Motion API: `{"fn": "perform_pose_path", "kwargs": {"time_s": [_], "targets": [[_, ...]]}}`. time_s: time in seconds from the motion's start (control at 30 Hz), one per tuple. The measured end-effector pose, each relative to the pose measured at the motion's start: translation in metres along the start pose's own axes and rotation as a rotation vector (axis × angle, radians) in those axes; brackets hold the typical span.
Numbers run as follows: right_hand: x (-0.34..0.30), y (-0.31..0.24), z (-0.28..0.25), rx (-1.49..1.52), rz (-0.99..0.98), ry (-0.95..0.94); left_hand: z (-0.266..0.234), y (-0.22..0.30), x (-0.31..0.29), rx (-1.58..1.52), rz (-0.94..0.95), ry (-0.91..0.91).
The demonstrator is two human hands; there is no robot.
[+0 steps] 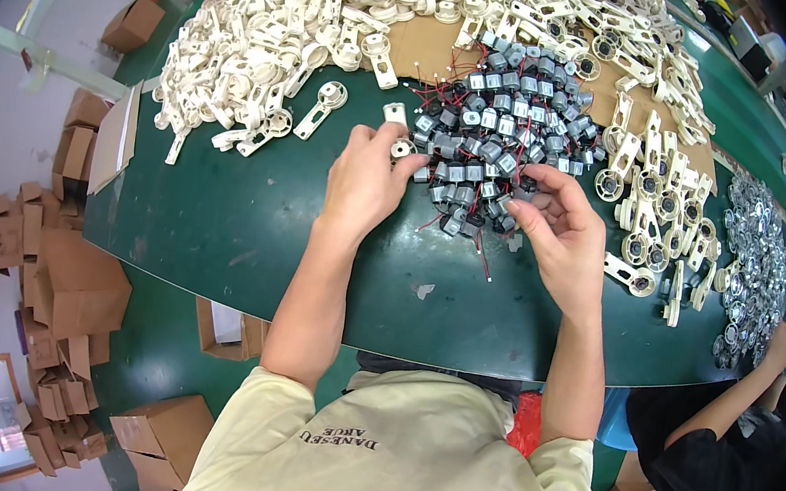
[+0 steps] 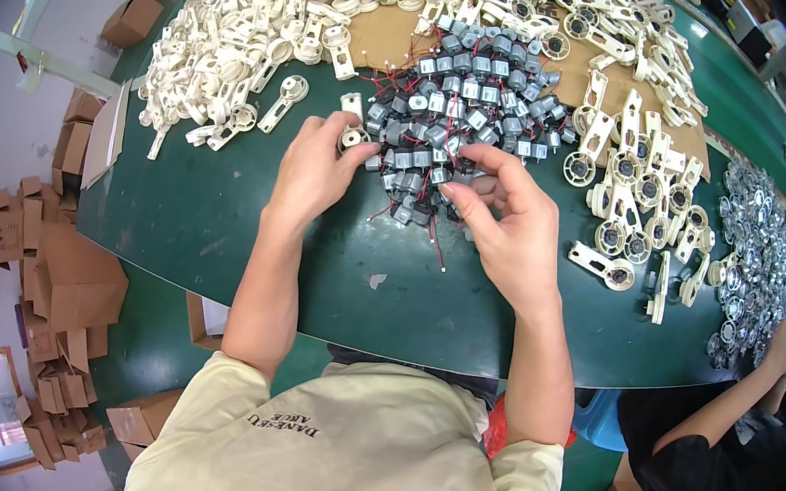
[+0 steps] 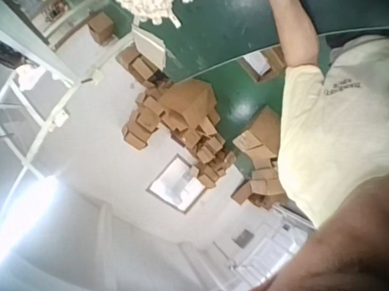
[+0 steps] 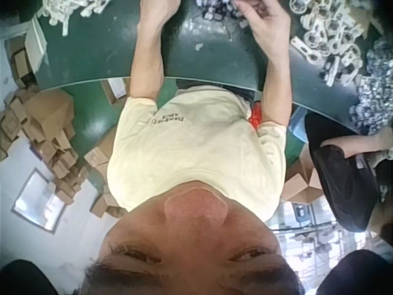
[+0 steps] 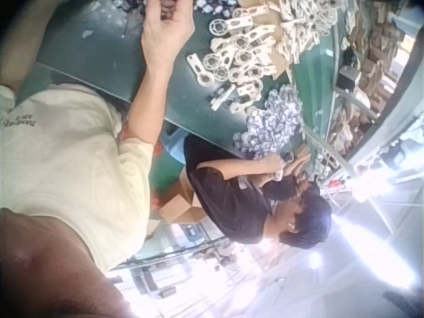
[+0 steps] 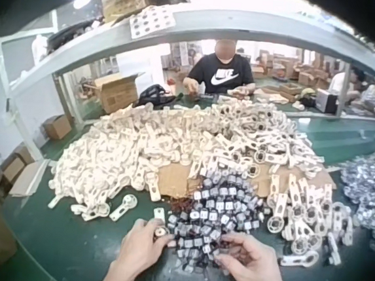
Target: Assemble small electronic motor components by inserting magnets and coils into plastic housings.
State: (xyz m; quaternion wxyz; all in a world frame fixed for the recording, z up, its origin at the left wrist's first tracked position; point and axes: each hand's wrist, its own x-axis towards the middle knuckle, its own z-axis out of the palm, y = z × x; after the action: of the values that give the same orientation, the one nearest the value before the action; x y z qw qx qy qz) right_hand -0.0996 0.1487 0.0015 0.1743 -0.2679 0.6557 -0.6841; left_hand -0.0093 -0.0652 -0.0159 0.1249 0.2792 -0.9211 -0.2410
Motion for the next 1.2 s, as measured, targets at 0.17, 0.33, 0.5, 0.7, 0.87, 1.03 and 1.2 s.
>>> {"fn": "perform_pose_path", "kwargs": {"time_s": [0.17,0.33,0.5,0.7,0.87,1.03,1.2], "targets": [[0.000,-0.002,0.005,-0.050,0.022,-0.060,-0.012,-0.010,-0.002,0.030,-0.031,-0.030],[-0.007,-0.002,0.009,0.022,0.025,-0.098,-0.026,-0.012,0.005,-0.623,-0.077,-0.060],[-0.011,-0.003,0.013,-0.031,-0.043,-0.235,-0.032,0.006,-0.006,-1.595,0.085,-0.387],[-0.012,-0.009,0.016,-0.097,-0.026,-0.239,-0.023,0.008,-0.009,-1.553,0.116,-0.483],[-0.011,-0.006,0.015,-0.095,-0.046,-0.198,-0.018,0.014,-0.011,-1.533,0.129,-0.515],[-0.010,-0.004,0.015,0.043,0.076,-0.128,-0.013,0.016,-0.013,-1.380,0.189,-0.510],[-0.008,-0.009,0.014,0.244,0.177,-0.056,-0.011,0.025,-0.019,-1.375,0.144,-0.622]]}}
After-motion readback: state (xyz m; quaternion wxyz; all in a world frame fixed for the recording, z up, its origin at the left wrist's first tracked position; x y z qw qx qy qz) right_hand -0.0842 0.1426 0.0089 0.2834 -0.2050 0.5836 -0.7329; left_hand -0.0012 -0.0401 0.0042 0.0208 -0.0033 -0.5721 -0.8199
